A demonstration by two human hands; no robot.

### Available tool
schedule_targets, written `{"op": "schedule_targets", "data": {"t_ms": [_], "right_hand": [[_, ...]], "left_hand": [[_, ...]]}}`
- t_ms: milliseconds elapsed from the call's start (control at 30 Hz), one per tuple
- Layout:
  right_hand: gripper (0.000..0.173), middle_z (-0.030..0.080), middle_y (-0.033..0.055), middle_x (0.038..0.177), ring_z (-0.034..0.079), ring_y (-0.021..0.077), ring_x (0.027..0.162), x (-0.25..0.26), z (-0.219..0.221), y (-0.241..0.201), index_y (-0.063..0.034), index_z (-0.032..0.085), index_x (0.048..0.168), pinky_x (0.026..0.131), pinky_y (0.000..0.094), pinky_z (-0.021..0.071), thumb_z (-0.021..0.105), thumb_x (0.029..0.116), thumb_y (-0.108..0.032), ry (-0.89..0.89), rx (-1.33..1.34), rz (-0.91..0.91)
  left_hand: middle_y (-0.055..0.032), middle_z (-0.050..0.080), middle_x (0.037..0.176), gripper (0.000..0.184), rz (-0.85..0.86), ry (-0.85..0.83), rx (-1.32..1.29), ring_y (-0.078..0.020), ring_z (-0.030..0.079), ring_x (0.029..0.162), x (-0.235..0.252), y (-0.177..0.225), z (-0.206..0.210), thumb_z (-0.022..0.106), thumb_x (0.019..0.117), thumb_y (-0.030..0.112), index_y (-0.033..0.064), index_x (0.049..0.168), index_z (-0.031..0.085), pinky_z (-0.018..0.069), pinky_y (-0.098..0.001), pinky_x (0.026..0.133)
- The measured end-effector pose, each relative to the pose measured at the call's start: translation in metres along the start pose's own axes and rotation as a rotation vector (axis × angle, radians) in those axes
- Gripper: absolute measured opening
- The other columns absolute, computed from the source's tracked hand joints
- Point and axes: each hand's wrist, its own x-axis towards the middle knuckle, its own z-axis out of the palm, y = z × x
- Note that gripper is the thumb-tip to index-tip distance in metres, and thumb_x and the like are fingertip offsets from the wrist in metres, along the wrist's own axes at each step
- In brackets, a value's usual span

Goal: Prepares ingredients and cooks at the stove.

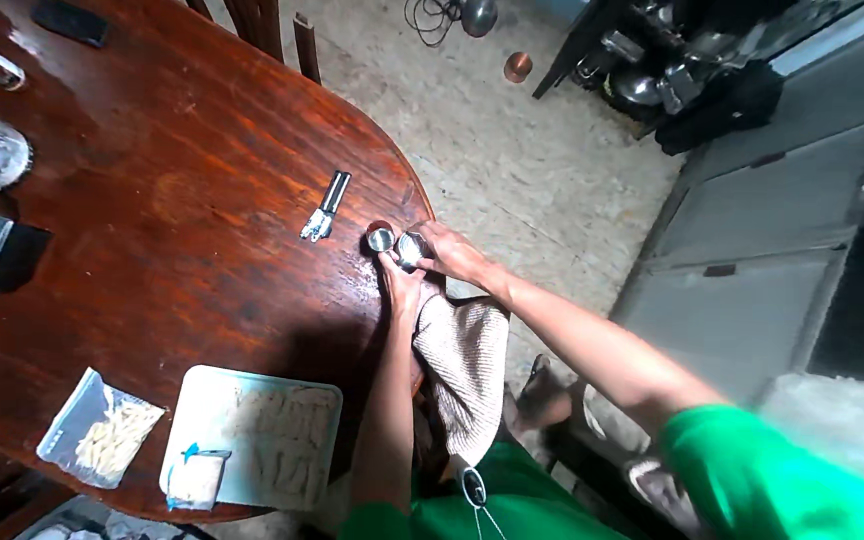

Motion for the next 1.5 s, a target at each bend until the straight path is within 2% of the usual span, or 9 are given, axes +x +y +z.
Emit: {"op": "schedule_targets", "data": {"t_ms": [200,467,667,833,1167,1233,1333,1433,1500], "right_hand": [[0.058,0.061,0.0185,0.132,0.060,0.0333,0.125,0.002,-0.003,0.008,-0.0029,0.055,0.138,0.106,0.0468,0.0506,0.075,0.0933,-0.034,-0.018,-0.056,-0.072],[0.059,0.057,0.0137,0.143,0.055,0.0274,0.134,0.001,-0.003,0.022,-0.0060,0.054,0.141,0.112,0.0409,0.0465,0.075,0.0930,-0.032,-0.022,-0.021,-0.178],[0.058,0.060,0.0138,0.137,0.059,0.0278,0.127,-0.002,-0.002,0.013,-0.0068,0.056,0.139,0.106,0.0426,0.0504,0.071,0.0944,-0.041,-0.009,-0.032,-0.115],[0.059,0.057,0.0104,0.144,0.057,0.0258,0.131,0.001,0.004,0.007,-0.0087,0.055,0.141,0.109,0.0415,0.0486,0.070,0.0947,-0.042,0.027,-0.024,-0.109],[0.054,0.055,0.0111,0.147,0.054,0.0245,0.136,0.003,0.000,0.016,-0.0076,0.056,0.140,0.112,0.0410,0.0474,0.068,0.0982,-0.038,-0.016,0.030,-0.145],[0.052,0.057,0.0117,0.146,0.055,0.0244,0.136,-0.001,-0.004,0.024,-0.0066,0.058,0.138,0.112,0.0408,0.0475,0.067,0.0990,-0.039,-0.008,0.018,-0.164],[0.046,0.060,0.0145,0.142,0.056,0.0260,0.135,-0.007,-0.009,0.034,-0.0034,0.062,0.132,0.113,0.0403,0.0472,0.065,0.1010,-0.038,0.045,-0.025,-0.212],[0.040,0.065,0.0157,0.130,0.063,0.0282,0.123,-0.014,-0.011,0.038,-0.0020,0.067,0.121,0.103,0.0411,0.0540,0.060,0.1039,-0.038,0.117,-0.116,-0.276],[0.036,0.068,0.0158,0.123,0.066,0.0294,0.116,-0.017,-0.013,0.037,-0.0019,0.069,0.115,0.099,0.0413,0.0553,0.059,0.1050,-0.035,0.155,-0.179,-0.345]], "left_hand": [[-0.0163,0.060,0.134,0.088,0.035,0.022,0.033,-0.0313,0.062,0.120,0.007,-0.001,0.008,0.091,0.0718,0.011,0.0109,0.141,0.037,0.0549,-0.0516,0.097],[-0.0167,0.064,0.121,0.083,-0.016,0.039,0.043,-0.0327,0.065,0.107,0.004,-0.004,0.005,0.093,0.0715,0.016,0.0130,0.137,0.043,0.0570,-0.0536,0.087],[-0.0169,0.065,0.114,0.064,-0.019,0.043,0.073,-0.0332,0.066,0.100,0.000,-0.001,0.002,0.088,0.0749,0.016,0.0131,0.125,0.048,0.0574,-0.0535,0.080],[-0.0120,0.065,0.122,0.088,0.030,0.042,0.058,-0.0278,0.066,0.107,0.004,-0.013,0.004,0.089,0.0764,0.025,0.0182,0.148,0.038,0.0577,-0.0515,0.088],[-0.0144,0.065,0.121,0.085,0.010,0.030,0.023,-0.0313,0.066,0.105,0.003,-0.014,0.002,0.093,0.0737,0.026,0.0172,0.142,0.044,0.0577,-0.0527,0.085],[-0.0154,0.064,0.119,0.083,0.003,0.020,0.000,-0.0321,0.066,0.102,0.003,-0.012,0.002,0.093,0.0715,0.019,0.0149,0.139,0.045,0.0579,-0.0523,0.083],[-0.0159,0.064,0.117,0.077,-0.012,0.014,-0.001,-0.0319,0.065,0.100,0.003,-0.009,0.000,0.095,0.0715,0.026,0.0135,0.131,0.047,0.0577,-0.0514,0.081],[-0.0171,0.064,0.117,0.083,-0.025,0.007,-0.004,-0.0332,0.065,0.101,0.002,-0.004,-0.001,0.095,0.0711,0.027,0.0144,0.136,0.046,0.0575,-0.0523,0.081],[-0.0181,0.064,0.115,0.077,-0.025,0.006,-0.010,-0.0330,0.065,0.100,0.004,-0.003,-0.001,0.094,0.0726,0.026,0.0116,0.132,0.047,0.0569,-0.0520,0.081]]}}
